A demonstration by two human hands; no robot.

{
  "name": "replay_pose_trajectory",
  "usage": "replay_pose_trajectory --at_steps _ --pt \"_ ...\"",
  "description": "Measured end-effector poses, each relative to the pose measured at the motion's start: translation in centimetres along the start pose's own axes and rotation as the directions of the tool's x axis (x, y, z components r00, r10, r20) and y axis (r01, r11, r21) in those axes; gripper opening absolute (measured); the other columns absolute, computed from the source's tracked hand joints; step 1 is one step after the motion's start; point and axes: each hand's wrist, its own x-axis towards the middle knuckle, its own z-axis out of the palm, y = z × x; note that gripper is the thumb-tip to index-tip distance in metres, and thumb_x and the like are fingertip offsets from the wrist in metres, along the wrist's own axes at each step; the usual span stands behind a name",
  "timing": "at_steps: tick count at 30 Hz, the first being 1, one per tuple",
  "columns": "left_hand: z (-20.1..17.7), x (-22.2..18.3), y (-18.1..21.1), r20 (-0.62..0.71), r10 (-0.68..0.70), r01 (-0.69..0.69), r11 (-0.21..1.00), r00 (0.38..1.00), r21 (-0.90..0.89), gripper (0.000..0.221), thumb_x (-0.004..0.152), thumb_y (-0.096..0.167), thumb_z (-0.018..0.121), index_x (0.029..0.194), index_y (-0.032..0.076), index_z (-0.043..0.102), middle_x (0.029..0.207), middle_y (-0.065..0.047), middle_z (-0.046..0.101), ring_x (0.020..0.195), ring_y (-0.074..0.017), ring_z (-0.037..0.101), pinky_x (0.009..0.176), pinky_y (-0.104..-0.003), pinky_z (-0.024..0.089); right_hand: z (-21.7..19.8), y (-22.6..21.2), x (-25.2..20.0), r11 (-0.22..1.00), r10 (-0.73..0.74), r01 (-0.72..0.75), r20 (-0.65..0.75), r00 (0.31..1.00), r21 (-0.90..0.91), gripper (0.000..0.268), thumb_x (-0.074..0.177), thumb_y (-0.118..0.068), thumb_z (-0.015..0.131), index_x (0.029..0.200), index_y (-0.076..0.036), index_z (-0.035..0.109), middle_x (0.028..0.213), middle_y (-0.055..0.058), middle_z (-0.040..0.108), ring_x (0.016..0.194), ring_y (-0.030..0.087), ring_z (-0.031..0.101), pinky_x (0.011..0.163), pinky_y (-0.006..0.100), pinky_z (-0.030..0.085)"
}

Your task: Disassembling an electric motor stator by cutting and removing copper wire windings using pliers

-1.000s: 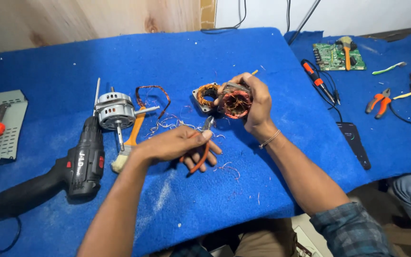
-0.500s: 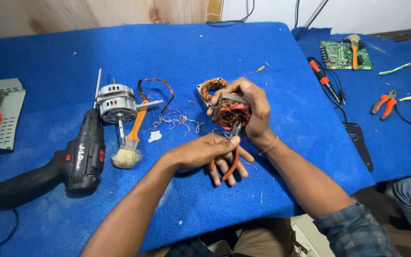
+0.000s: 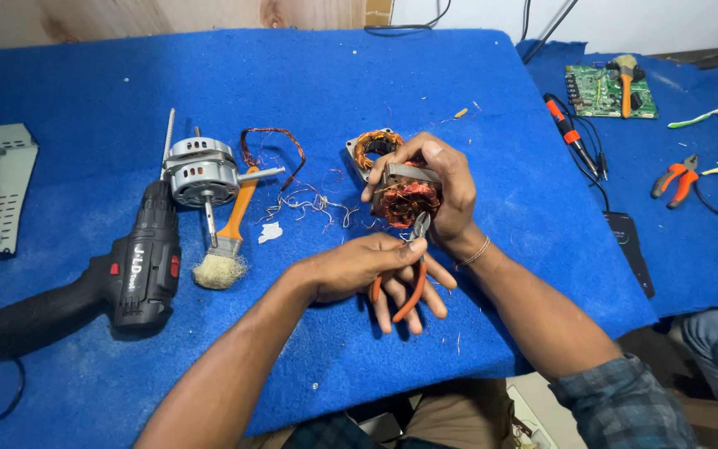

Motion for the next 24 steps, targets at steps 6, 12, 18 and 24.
replay_pose_trajectory --at_steps 6,12,18,24 --pt "0.2 0.0 -0.1 -0.026 -0.002 0.002 1.0 1.0 -0.016 0.065 0.11 0.05 0.037 0.135 -0.006 0.059 0.115 -0.03 0.071 0.087 -0.037 0.076 0.058 -0.039 0.064 -0.3 -0.3 0.2 1.0 -0.001 0.001 0.007 1.0 -0.006 0.038 0.101 -0.029 0.038 0.093 0.004 0.056 0.083 0.035 0.068 0.071 0.041 0.074 0.066 0.052 0.063" --pt "0.1 0.1 -0.3 -0.032 0.014 -0.015 0.999 0.999 -0.041 0.063 0.11 0.049 0.038 0.134 -0.006 0.059 0.115 -0.031 0.071 0.089 -0.0381 0.075 0.062 -0.041 0.065 -0.3 0.0 0.0 1.0 -0.011 0.012 0.046 0.999 -0.017 0.04 0.102 -0.029 0.038 0.093 0.005 0.056 0.083 0.037 0.067 0.071 0.043 0.073 0.066 0.055 0.063" --pt "-0.8 1.1 -1.8 -0.076 0.105 -0.111 0.991 0.992 -0.081 0.053 0.113 0.038 0.04 0.12 -0.008 0.063 0.087 -0.023 0.074 0.075 -0.0309 0.077 0.064 -0.042 0.066 -0.5 0.4 -0.2 1.0 0.022 -0.022 0.011 1.0 0.002 0.04 0.101 -0.029 0.041 0.093 0.007 0.055 0.082 0.038 0.066 0.071 0.045 0.073 0.066 0.054 0.063" --pt "-1.5 3.1 -4.0 -0.266 0.118 -0.188 0.949 0.957 -0.254 0.047 0.108 0.046 0.052 0.094 0.001 0.06 0.064 -0.003 0.038 0.046 -0.0168 0.048 0.033 -0.032 0.05 -1.8 1.0 0.3 0.996 0.075 -0.073 -0.022 0.997 0.054 0.038 0.102 -0.033 0.041 0.096 0.002 0.056 0.087 0.035 0.068 0.075 0.042 0.073 0.07 0.055 0.063"
